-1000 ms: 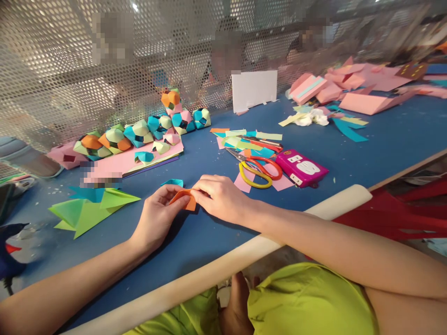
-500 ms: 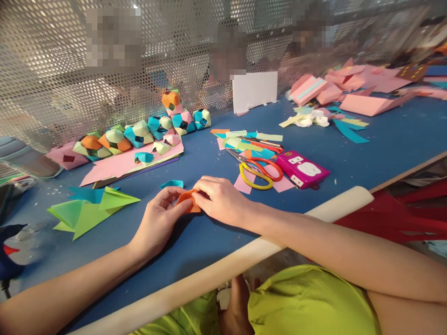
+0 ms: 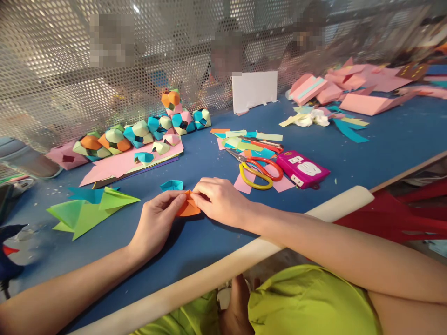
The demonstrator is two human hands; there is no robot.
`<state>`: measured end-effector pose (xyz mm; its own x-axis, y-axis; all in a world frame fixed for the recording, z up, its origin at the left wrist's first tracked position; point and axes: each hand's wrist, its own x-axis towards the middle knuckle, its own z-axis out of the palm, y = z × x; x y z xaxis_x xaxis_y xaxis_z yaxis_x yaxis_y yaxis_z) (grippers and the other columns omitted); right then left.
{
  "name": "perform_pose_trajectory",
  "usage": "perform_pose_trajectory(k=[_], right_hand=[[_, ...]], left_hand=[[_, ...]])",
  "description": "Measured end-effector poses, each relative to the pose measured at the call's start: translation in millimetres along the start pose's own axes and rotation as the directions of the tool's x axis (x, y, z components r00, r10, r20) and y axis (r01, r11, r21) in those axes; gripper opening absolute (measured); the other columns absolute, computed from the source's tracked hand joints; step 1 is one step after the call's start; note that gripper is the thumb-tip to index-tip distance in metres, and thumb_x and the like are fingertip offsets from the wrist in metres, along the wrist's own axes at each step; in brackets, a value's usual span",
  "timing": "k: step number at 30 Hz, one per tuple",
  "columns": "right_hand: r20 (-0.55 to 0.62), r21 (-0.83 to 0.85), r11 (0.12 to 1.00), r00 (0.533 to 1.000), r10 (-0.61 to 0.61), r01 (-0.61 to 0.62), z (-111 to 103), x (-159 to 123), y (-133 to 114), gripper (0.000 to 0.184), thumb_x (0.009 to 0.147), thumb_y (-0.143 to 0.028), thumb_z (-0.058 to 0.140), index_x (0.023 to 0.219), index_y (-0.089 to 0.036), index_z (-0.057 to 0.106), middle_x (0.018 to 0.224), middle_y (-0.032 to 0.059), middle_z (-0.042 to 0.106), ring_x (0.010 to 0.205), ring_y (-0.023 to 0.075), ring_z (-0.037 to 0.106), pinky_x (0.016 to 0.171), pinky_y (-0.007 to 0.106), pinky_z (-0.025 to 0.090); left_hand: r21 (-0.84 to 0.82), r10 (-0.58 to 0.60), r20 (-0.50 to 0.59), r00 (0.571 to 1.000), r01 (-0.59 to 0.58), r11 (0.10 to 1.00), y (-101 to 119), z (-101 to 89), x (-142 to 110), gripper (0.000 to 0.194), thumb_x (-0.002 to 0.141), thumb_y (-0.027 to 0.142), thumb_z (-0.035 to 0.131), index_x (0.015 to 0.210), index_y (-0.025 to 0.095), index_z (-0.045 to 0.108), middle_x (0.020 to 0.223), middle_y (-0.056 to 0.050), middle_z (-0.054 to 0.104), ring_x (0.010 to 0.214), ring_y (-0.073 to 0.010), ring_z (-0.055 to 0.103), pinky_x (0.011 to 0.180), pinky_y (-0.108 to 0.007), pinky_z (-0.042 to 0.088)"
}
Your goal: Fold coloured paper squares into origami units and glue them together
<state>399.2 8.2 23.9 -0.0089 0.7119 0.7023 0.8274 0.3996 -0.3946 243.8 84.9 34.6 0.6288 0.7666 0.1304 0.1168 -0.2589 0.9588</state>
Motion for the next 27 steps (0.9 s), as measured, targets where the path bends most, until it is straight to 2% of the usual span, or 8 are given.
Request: perform_pose_trajectory(k=[14, 21, 27], right_hand=[[-0.019, 0.008, 1.0, 1.0, -0.025, 0.025, 1.7, -0.5, -0.1, 0.02, 0.087, -0.014, 0.055, 0.067, -0.016, 0.058, 0.063, 0.0005, 0.058, 0.058, 0.0097, 0.051, 0.058, 0.022, 0.04], [-0.012, 0.062, 0.998, 1.0, 0.009, -0.008, -1.7, 1.8, -2.4, 0.011, 0.087, -0.016, 0.057, 0.076, -0.016, 0.06, 0.069, 0.0015, 0.061, 0.061, 0.01, 0.054, 0.057, 0.021, 0.041], [-0.047, 0.006, 0.997, 0.996, -0.076, 0.077, 0.0, 1.3, -1.6, 0.018, 0.086, -0.01, 0.051, 0.07, -0.016, 0.056, 0.065, -0.0003, 0.057, 0.059, 0.0101, 0.05, 0.061, 0.024, 0.04]], left_hand=[[-0.198, -0.085, 0.012, 0.996, 0.085, 0.976, -1.8, 1.1, 0.3, 0.019, 0.069, 0.034, 0.075, 0.073, 0.016, 0.072, 0.073, -0.002, 0.071, 0.068, -0.0141, 0.062, 0.067, -0.025, 0.051], [-0.171, -0.093, 0.024, 0.995, 0.095, 0.981, 0.5, 1.3, -1.2, 0.018, 0.07, 0.034, 0.073, 0.071, 0.016, 0.071, 0.07, -0.001, 0.07, 0.065, -0.013, 0.06, 0.064, -0.024, 0.049], [-0.12, -0.115, 0.054, 0.992, 0.121, 0.985, 2.2, 1.8, -1.6, 0.017, 0.07, 0.032, 0.072, 0.07, 0.015, 0.071, 0.068, -0.001, 0.069, 0.062, -0.011, 0.058, 0.06, -0.021, 0.046]])
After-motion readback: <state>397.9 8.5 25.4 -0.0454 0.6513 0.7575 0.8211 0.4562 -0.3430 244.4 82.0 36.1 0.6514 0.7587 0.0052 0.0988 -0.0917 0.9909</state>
